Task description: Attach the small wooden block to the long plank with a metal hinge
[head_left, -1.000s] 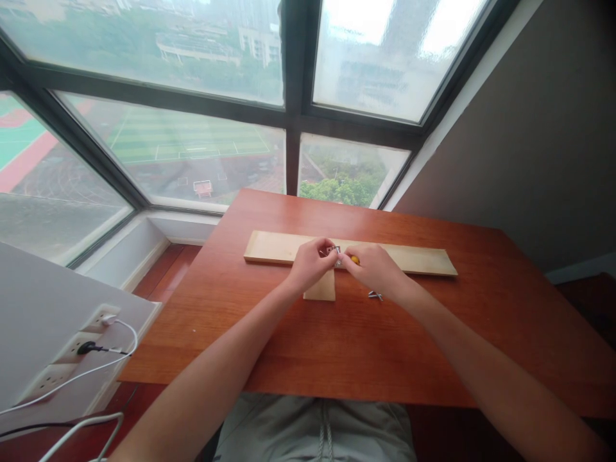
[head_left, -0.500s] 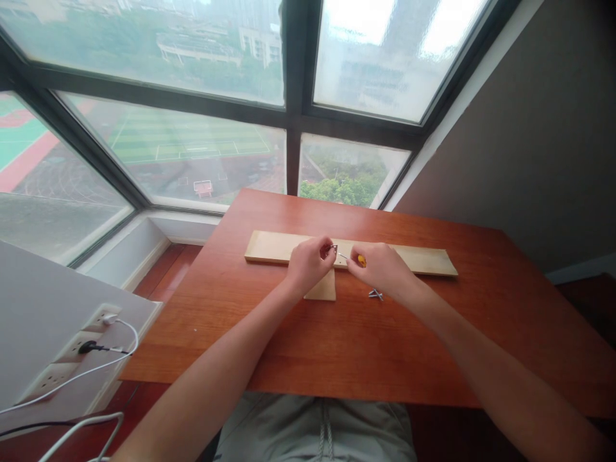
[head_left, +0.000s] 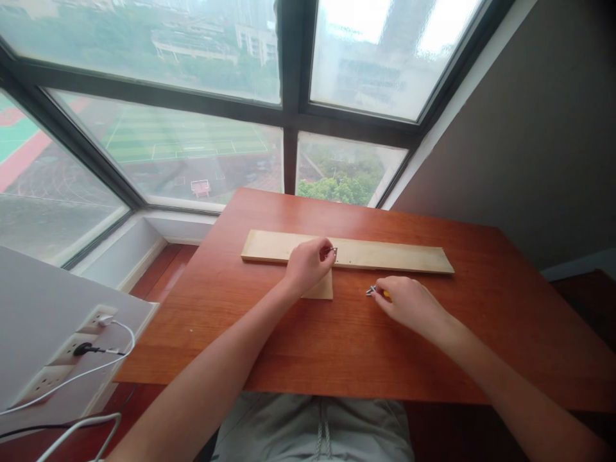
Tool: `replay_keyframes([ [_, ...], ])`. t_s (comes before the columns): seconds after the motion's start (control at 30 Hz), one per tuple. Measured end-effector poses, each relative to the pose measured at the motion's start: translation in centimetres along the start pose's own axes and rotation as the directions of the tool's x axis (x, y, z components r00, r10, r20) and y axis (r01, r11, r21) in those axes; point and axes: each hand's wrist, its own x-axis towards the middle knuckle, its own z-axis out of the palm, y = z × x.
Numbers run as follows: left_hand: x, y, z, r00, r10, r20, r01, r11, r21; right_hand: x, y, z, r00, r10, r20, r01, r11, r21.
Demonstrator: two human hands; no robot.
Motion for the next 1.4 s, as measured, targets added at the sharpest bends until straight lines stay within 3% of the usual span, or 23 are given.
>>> replay_keyframes([
  [0.63,0.0,0.1,-0.2,1.000,0.015,0.004,-0.016,1.000,0.012,0.3,1.2,0.4,0.998,-0.054,-0.022,0.057,0.985,0.163],
  [1.17,0.0,-0.1,-0.1,1.000,0.025,0.004,-0.025,1.000,0.011,0.5,2.7,0.7,0.998,0.020,0.055,-0.029,0.986,0.166],
  [1.27,0.0,0.0,-0.1,1.000,0.024,0.009,-0.024,1.000,0.013,0.6,3.2,0.7,1.000,0.020,0.021,-0.024,0.982,0.185],
  [1.4,-0.1,-0.1,-0.1,1.000,0.021,0.015,-0.021,1.000,0.010,0.8,4.1,-0.4,0.991,0.001,-0.133,0.028,0.977,0.211],
])
